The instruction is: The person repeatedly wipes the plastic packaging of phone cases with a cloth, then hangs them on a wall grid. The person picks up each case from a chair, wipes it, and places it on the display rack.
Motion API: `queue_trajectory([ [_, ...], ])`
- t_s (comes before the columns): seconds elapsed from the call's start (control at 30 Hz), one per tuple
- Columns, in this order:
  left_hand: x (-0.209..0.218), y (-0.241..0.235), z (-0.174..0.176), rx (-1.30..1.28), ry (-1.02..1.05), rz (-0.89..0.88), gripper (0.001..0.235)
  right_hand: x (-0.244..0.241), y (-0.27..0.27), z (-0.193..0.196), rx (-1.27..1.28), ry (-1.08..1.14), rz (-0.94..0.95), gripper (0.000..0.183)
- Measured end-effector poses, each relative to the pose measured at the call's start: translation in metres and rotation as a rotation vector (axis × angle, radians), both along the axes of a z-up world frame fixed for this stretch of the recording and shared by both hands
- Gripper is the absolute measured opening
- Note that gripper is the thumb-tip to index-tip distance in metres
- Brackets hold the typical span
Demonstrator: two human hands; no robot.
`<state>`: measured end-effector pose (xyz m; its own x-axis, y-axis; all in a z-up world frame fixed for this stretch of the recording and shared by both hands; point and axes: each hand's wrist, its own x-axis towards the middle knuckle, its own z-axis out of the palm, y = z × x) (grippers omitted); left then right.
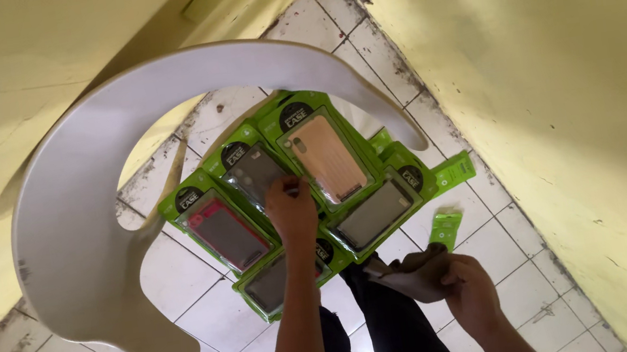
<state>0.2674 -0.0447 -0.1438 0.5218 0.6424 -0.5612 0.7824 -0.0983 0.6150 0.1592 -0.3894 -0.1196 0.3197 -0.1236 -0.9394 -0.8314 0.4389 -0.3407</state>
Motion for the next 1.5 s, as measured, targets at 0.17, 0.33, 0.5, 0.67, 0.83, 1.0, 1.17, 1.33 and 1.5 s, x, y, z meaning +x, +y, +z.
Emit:
queue_trajectory([
  [0.17,-0.015,-0.007,0.014,-0.103,-0.116,0.006,0.027,-0.014,-0.01,0.016,-0.39,-0.506,0.721,0.016],
  [0.33,-0.064,-0.002,0.071,-0.202,-0.498,0.074,0.042,0.023,0.02,0.086,0.14,-0.239,-0.033,0.023],
  [0.5,-0.115,0.007,0.169,-0.741,-0.62,0.467,0.053,0.073,0.069,0.217,0.734,-0.454,-0.022,0.038],
  [0.67,-0.117,0.004,0.254,-1.066,-0.771,0.442,0.062,0.101,0.101,0.373,0.505,-0.837,0.032,0.043],
  [0.83,-0.107,0.012,0.337,-1.25,-0.73,0.388,0.058,0.061,0.154,0.513,-0.166,-1.079,0.253,0.057],
  [1.0,-0.125,0.02,0.403,-1.576,-0.687,0.132,0.062,0.023,0.262,0.52,-1.068,-1.652,0.903,0.054],
  [1.17,-0.138,0.034,0.44,-1.467,-0.738,0.031,0.068,-0.013,0.286,0.501,-0.896,-1.439,1.035,0.047],
  [1.33,-0.131,0.065,0.439,-1.305,-0.766,0.252,0.063,-0.061,0.284,0.468,-0.892,-1.373,1.22,0.046],
  [1.5,-0.109,0.096,0.446,-1.379,-0.596,0.192,0.049,-0.082,0.27,0.405,-0.873,-1.431,1.291,0.044],
])
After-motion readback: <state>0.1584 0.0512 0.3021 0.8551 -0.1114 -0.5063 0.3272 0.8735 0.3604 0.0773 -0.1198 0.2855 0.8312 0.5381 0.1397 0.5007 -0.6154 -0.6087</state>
